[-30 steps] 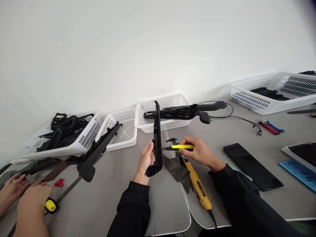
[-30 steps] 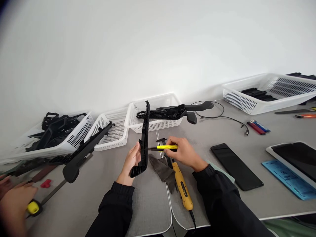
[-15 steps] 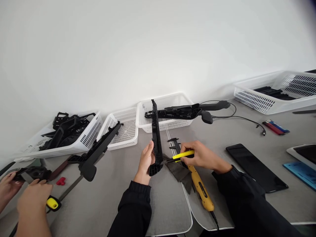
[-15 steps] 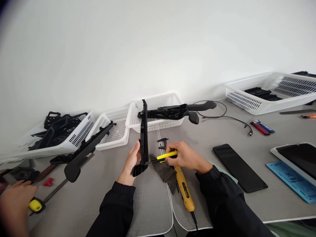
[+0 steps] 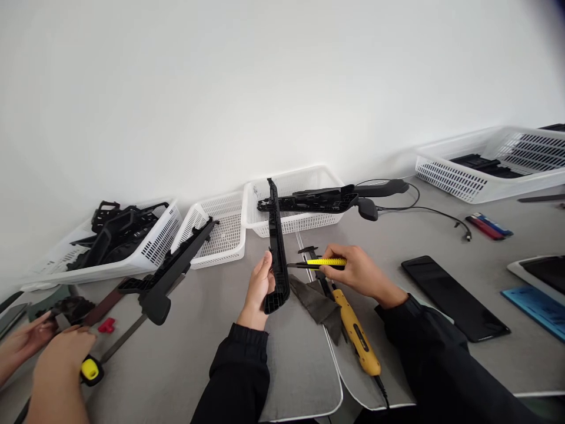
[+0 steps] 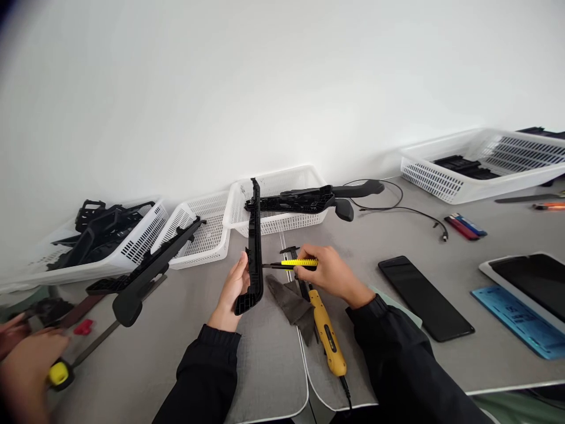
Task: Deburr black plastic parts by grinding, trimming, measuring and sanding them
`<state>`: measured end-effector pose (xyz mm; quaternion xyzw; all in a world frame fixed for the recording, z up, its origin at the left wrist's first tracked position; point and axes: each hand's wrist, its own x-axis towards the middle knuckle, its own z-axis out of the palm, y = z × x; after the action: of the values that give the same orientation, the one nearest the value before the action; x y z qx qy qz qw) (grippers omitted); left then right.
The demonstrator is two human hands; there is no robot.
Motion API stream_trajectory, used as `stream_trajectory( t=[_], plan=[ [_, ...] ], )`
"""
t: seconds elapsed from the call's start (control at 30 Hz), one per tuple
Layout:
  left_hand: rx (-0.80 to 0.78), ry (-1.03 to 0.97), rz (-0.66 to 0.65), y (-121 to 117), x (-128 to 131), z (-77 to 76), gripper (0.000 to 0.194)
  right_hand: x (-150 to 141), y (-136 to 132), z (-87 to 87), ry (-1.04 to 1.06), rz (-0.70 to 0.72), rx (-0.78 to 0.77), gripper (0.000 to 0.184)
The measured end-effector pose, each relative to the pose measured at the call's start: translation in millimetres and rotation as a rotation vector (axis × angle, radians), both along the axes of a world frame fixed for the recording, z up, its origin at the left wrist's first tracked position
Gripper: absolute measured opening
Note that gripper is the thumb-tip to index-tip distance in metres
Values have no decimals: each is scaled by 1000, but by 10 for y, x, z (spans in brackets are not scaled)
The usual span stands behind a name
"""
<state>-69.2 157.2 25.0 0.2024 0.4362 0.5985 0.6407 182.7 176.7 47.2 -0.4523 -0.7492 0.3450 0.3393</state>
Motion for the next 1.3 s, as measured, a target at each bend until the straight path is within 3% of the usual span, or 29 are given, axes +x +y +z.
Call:
stream_trajectory(
  t=[0.07, 0.27, 0.4, 0.57, 0.9, 1.1, 1.3],
  plan=[
    [1, -1, -1, 1, -1, 1, 58, 10, -2, 15, 15, 3, -9, 16],
    [29, -5, 9, 13, 6, -20, 54, 2, -36, 47, 24, 209, -129, 10],
    [18, 10, -13, 8, 2, -31, 53, -6, -19, 8, 35, 103, -69, 11],
    [10, -6, 5, 3, 3, -21, 46, -12, -10, -6, 15, 110, -61, 13],
    [15, 15, -24, 3, -4, -16, 55, -11, -14, 32, 23, 10, -45, 17],
    [20, -4, -6, 8, 16, 9, 49, -8, -44, 68, 58, 215, -158, 12],
    [10, 2, -12, 2, 17, 10, 49, -15, -52, 64, 80, 111, -135, 13]
  ],
)
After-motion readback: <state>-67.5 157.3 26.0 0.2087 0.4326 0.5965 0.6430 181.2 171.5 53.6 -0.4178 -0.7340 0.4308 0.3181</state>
